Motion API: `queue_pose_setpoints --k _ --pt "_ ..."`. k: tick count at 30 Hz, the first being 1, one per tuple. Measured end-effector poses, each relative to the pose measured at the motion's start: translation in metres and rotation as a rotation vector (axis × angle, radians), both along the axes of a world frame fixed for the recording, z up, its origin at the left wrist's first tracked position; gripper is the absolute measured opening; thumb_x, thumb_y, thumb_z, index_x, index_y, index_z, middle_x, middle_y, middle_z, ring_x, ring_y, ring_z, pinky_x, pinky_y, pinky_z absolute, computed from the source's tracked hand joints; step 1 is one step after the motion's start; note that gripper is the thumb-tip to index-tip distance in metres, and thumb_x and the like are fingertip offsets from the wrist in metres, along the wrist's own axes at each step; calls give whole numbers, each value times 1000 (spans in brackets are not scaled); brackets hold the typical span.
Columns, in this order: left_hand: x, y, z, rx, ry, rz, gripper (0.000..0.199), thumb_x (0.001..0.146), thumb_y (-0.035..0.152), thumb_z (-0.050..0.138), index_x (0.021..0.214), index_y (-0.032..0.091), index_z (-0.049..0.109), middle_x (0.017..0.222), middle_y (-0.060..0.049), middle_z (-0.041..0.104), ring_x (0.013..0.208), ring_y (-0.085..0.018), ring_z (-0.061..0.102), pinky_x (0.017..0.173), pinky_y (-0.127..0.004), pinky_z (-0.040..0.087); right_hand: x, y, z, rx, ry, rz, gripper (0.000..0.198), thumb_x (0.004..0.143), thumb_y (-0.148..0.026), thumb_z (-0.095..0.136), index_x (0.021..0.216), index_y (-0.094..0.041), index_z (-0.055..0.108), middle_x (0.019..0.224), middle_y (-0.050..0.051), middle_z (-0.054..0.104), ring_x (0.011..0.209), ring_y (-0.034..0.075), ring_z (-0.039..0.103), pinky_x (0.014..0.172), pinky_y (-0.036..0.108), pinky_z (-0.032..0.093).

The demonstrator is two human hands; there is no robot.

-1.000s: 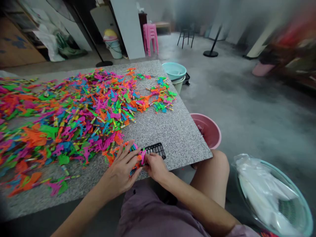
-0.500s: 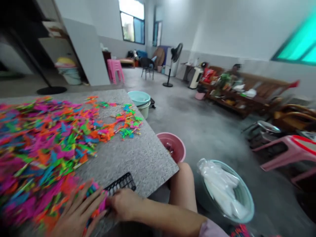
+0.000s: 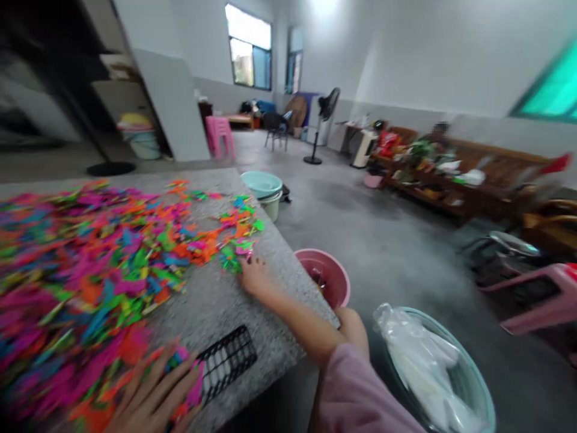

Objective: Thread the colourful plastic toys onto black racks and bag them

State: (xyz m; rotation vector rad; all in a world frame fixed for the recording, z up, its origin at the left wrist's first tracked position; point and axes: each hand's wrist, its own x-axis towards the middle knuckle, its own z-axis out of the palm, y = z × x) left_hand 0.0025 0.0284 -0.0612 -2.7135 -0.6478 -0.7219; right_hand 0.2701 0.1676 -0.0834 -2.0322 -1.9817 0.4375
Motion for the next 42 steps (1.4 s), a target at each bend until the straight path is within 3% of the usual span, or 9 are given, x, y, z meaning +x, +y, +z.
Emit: queue_pose_setpoints --k 4,8,13,16,20,26,31,35,42 --pt "16 -21 43 -220 129 134 47 87 24 57 135 23 54 140 -4 57 145 -29 29 119 -50 29 31 -48 -12 14 99 121 65 84 -24 66 144 -32 43 151 9 40 138 31 34 109 53 30" --pt "24 -29 54 -323 205 178 45 89 21 55 134 22 54 140 -7 56 145 -33 27 115 -57 31 60 -43 -2 52 185 23 29 88 -20 57 115 -19 68 116 11 67 107 22 61 93 33 44" --pt "28 -35 61 -481 163 214 37 92 19 53 129 18 56 135 -7 58 148 -32 18 118 -59 26 16 -9 8 -27 58 -111 42 88 -46 61 108 -9 64 97 18 70 90 28 65 76 32 46" --pt "30 -37 65 -540 152 228 34 94 21 53 127 18 57 136 -7 58 149 -31 16 120 -58 23 -4 -7 4 -17 90 -238 50 82 -41 69 116 -6 58 100 19 68 91 28 64 73 31 44" --pt "30 -38 64 -546 150 218 31 94 23 53 124 18 59 136 -7 58 149 -32 13 120 -59 20 10 -32 0 15 238 -313 39 82 -35 67 111 -11 58 87 8 68 79 21 62 66 27 40" --pt "29 -38 63 -520 192 199 31 93 18 53 124 18 59 139 -7 56 150 -34 11 120 -62 19 18 -92 -11 36 482 21 27 80 -41 65 70 -18 56 67 -1 53 61 13 46 58 24 30" --pt "30 -39 65 -519 204 216 30 94 20 52 123 18 59 139 -7 55 150 -33 11 120 -61 18 3 -117 -19 -50 578 127 22 84 -37 60 74 -18 52 67 -2 52 60 13 44 58 25 31" --pt "31 -39 65 -532 193 212 30 94 20 51 124 18 59 141 -7 54 149 -33 12 120 -60 18 5 -129 -16 59 621 182 5 81 -23 56 82 -18 54 76 2 58 65 14 50 61 26 38" --pt "30 -36 64 -502 189 203 27 96 24 48 119 17 61 138 -9 57 149 -32 15 122 -57 12 -32 -132 -30 -18 775 335 15 82 -15 56 95 -21 57 85 1 67 79 15 65 71 25 49"
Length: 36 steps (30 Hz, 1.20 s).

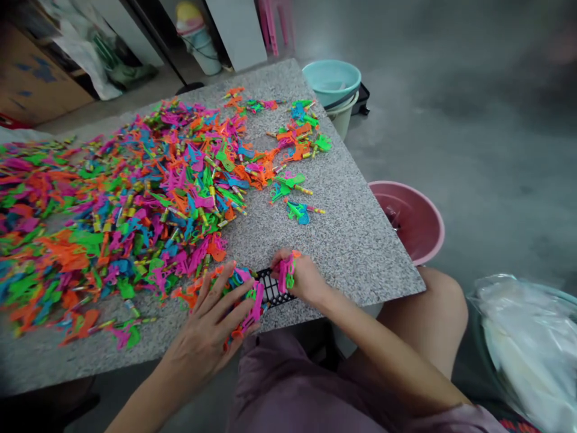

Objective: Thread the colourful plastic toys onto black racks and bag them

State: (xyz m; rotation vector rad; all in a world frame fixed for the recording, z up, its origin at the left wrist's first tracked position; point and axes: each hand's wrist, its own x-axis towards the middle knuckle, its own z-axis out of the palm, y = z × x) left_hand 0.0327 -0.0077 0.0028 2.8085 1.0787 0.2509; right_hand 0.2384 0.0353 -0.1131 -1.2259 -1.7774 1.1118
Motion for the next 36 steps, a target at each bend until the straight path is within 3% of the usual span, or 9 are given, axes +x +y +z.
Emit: queue_pose_setpoints --k 4,7,9,15,21,26,30,33,36 --pt "2 -2 0 -14 7 39 28 97 30 49 119 19 62 141 -6 55 148 -33 19 121 -58 14 -25 6 7 68 -157 89 28 80 -9 56 106 -18 57 95 6 69 90 18 66 79 28 49" --pt "3 -3 -1 -6 25 32 28 96 28 50 120 19 62 141 -7 54 148 -33 19 121 -59 16 -29 9 28 37 -419 155 44 75 -6 58 118 -12 52 92 10 70 84 22 67 73 29 48" --pt "2 -3 -3 27 18 18 28 95 26 53 121 18 61 140 -8 54 147 -33 21 121 -59 14 -30 9 38 27 -546 189 42 76 -7 57 118 -10 51 88 11 70 79 22 67 68 28 46" --pt "-2 -1 -11 97 6 -27 35 93 28 58 125 16 58 128 -6 63 136 -28 42 123 -57 3 -22 10 23 -22 -326 92 21 78 -14 62 98 -18 61 80 2 72 75 16 67 67 23 44" --pt "1 -3 -11 79 -25 8 30 94 29 55 121 17 60 125 -5 65 135 -27 43 123 -55 6 -18 14 9 -24 -150 34 35 81 -13 59 115 -21 57 83 0 73 76 15 68 69 23 47" --pt "1 -3 -10 67 -28 21 29 94 27 54 121 18 61 123 -5 66 133 -27 45 124 -54 5 -30 17 25 44 -351 156 30 79 -12 60 109 -17 58 89 6 72 84 19 68 72 24 46" --pt "-2 -2 -10 135 -11 -39 34 93 24 54 126 18 58 133 -7 61 135 -27 44 123 -56 5 -36 19 43 27 -611 184 27 83 -12 55 110 -13 56 82 10 71 74 21 67 62 25 42" --pt "0 2 -10 123 25 -116 35 93 24 54 128 18 57 146 -6 51 138 -24 39 124 -52 4 -39 18 46 40 -581 196 18 88 -14 50 105 -15 57 82 8 70 69 19 66 59 24 39" --pt "4 6 -6 83 41 -72 28 92 26 56 117 18 62 145 -8 51 140 -26 38 123 -52 14 -45 20 40 52 -573 186 16 89 -16 48 102 -15 58 80 8 70 69 19 65 59 25 39"
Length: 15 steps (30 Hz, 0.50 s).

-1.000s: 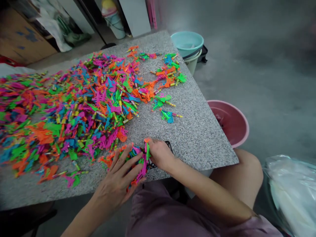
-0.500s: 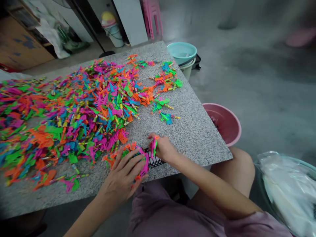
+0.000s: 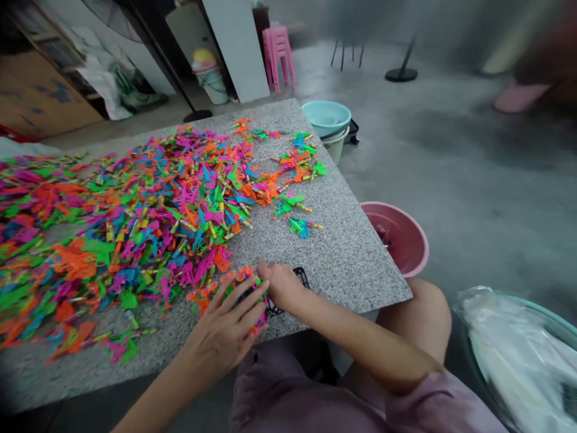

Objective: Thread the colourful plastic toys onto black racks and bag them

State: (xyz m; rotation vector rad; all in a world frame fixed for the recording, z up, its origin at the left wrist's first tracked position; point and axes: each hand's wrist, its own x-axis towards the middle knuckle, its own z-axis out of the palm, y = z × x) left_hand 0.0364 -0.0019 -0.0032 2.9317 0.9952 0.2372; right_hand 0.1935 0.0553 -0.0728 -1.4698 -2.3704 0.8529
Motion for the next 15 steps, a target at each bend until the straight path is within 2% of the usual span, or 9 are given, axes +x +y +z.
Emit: queue_pose_setpoints --k 4,6,8,10,12,15 --pt "5 0 9 -13 -3 38 23 91 24 56 111 17 65 133 -10 61 138 -29 41 119 -57 26 1 3 -5 49 45 57 17 87 -16 52 103 -15 59 83 7 68 74 18 63 63 25 42" --pt "5 -1 12 -9 -12 33 24 92 23 54 113 16 64 128 -9 65 135 -28 45 118 -56 28 16 7 -4 142 108 43 21 83 -12 59 103 -16 59 91 6 68 82 16 62 68 23 44" --pt "5 -2 14 -7 -16 34 26 93 23 54 116 16 63 126 -8 66 133 -27 47 118 -54 31 41 18 -1 262 144 -88 25 79 -6 61 101 -16 60 104 8 65 96 16 59 77 23 44" --pt "5 -3 14 -13 -10 36 26 93 23 53 116 17 63 126 -7 66 133 -26 47 117 -53 32 71 36 2 328 131 -285 22 80 3 51 93 -13 60 111 14 60 105 19 54 83 27 42" --pt "5 -3 13 -26 -1 43 24 93 23 54 113 16 64 127 -7 65 135 -27 45 117 -54 31 96 54 5 320 117 -398 25 80 8 42 78 -11 58 108 18 58 101 19 53 80 29 40" --pt "5 -4 12 -49 -2 54 22 93 24 54 112 16 64 129 -8 64 139 -28 41 117 -55 30 117 62 7 250 135 -460 28 80 7 45 62 -14 50 93 14 59 83 15 55 73 28 39"
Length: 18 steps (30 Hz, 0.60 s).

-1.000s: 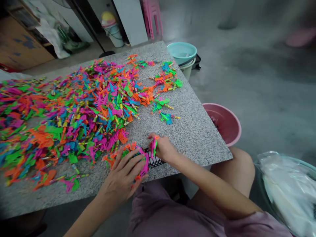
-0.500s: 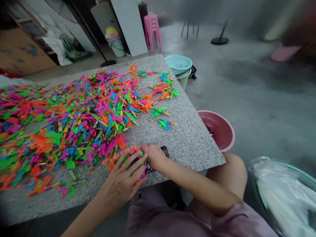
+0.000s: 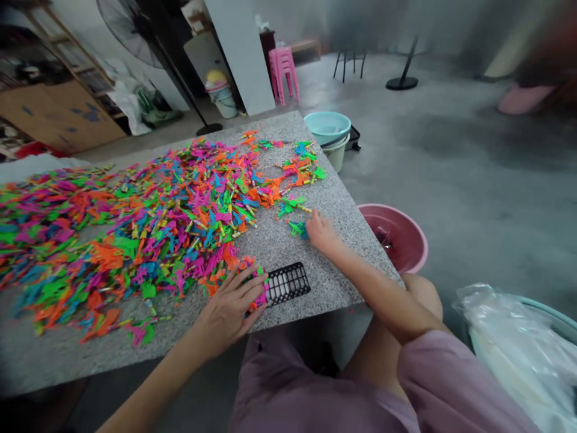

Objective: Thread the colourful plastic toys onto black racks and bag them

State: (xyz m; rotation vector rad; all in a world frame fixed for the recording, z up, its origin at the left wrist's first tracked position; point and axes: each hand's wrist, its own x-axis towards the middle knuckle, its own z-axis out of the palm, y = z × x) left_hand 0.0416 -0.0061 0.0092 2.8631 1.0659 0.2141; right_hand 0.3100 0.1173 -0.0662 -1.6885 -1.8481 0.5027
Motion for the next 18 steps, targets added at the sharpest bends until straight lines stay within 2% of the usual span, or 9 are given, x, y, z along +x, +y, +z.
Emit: queue_pose_setpoints --k 2,5,7,8,11,14,18 --pt "1 -1 -1 -20 -9 5 22 93 24 54 112 15 63 131 -9 62 140 -28 38 118 -54 29 3 -14 -3 -54 47 -18 25 81 -1 53 62 -16 49 79 9 58 71 13 54 68 28 39" --pt "1 -2 -2 -53 -13 10 21 93 24 53 110 15 63 135 -11 59 143 -28 33 119 -54 27 -10 -64 -12 -148 144 4 17 81 -16 63 71 -19 50 64 1 57 59 12 54 59 25 41" --pt "1 -2 -3 -69 -13 7 23 93 24 53 113 15 61 137 -11 57 145 -28 29 120 -54 26 -30 -104 -23 -223 290 74 15 81 -22 65 81 -20 50 66 -1 62 56 12 57 53 23 44" --pt "1 -2 -4 -73 -13 4 25 93 24 53 115 14 60 137 -11 56 146 -28 28 120 -54 26 -42 -123 -29 -262 438 101 16 79 -22 66 86 -20 51 70 -1 65 56 13 59 52 23 46" --pt "0 -2 -5 -78 -6 -4 29 93 24 53 119 13 58 139 -12 55 147 -28 25 121 -53 22 -76 -155 -44 -295 594 154 8 83 -23 60 90 -20 57 76 1 68 65 16 64 61 27 51" --pt "0 -1 -5 -82 -8 -9 27 94 23 51 117 13 59 139 -12 55 147 -28 25 121 -54 22 -93 -152 -45 -258 434 136 5 82 -21 60 87 -19 62 81 4 71 74 18 67 70 28 51" --pt "0 -1 -6 -89 -37 -10 32 93 19 51 124 14 55 139 -13 55 146 -28 26 120 -54 26 -93 -134 -30 -344 118 144 8 78 -22 66 85 -20 64 82 6 73 76 22 68 67 27 46"
